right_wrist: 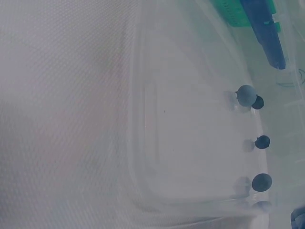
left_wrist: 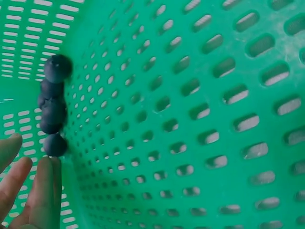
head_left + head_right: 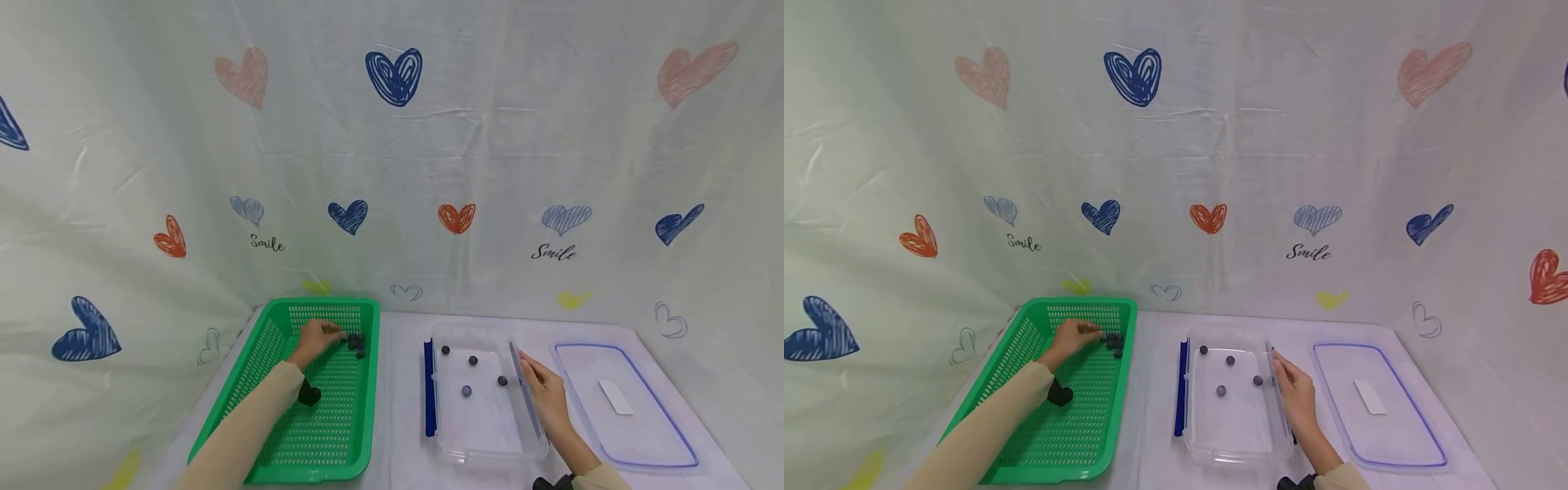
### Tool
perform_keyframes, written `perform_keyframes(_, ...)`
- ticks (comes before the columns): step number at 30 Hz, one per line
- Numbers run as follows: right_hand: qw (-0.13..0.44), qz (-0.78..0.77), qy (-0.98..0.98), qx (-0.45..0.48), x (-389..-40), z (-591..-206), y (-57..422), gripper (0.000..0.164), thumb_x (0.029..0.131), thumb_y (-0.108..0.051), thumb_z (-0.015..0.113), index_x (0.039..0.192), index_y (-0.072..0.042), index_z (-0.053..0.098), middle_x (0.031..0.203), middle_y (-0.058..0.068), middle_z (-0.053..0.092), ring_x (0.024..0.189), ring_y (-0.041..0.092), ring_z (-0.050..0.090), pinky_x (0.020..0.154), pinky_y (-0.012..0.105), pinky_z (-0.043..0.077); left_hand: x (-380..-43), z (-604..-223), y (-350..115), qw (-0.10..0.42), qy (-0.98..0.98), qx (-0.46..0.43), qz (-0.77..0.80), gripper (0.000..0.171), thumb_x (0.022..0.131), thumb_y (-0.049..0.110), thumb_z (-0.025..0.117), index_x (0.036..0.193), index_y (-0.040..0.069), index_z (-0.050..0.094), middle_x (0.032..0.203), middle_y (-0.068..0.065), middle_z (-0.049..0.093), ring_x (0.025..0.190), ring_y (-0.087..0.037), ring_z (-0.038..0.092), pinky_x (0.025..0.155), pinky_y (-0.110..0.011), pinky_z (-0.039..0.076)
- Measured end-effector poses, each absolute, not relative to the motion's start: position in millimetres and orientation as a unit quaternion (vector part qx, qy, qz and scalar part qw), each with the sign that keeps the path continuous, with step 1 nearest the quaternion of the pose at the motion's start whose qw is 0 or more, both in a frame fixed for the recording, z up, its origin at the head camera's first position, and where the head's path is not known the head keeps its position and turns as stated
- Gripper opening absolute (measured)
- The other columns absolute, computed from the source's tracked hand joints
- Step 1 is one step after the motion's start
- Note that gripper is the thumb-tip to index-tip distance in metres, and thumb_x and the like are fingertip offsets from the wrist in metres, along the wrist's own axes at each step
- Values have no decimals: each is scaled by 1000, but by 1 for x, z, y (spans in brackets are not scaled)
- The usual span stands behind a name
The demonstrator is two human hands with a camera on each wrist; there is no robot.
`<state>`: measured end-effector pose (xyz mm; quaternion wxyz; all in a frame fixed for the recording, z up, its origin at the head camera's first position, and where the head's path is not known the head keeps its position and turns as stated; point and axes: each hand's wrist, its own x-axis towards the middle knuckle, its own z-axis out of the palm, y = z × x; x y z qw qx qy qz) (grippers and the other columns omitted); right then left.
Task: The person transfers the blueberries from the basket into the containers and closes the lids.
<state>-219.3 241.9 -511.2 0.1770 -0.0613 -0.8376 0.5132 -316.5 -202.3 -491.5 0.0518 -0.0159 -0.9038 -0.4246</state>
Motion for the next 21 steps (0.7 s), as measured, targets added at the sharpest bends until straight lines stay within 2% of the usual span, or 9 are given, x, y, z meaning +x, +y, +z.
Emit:
perform_keyframes(8, 167, 505, -845, -62, -218, -510, 241, 41, 95, -34, 51, 124, -8, 59, 122, 12, 57, 92, -15, 45, 70, 2, 37, -317, -501, -201, 62, -895, -24, -441, 24, 83, 13, 69, 100, -4, 68, 95, -17, 67, 85, -29, 62, 69, -40, 52)
perform_keyframes(15, 172, 509, -841, -61, -218, -513, 241, 40, 95, -34, 51, 124, -8, 59, 122, 10, 57, 93, -19, 43, 71, 2, 37, -315, -505, -201, 92, -882, -46, -459, 16, 82, 10, 69, 93, -2, 70, 85, -12, 68, 76, -22, 62, 66, -38, 52)
perform_keyframes(21, 171, 510, -841, -59, -219, -513, 241, 40, 95, -33, 51, 124, -7, 58, 122, 10, 57, 94, -17, 44, 72, 3, 38, -323, -511, -197, 81, -885, -7, -458, 17, 81, 11, 70, 93, -2, 71, 88, -14, 68, 79, -26, 63, 71, -41, 51)
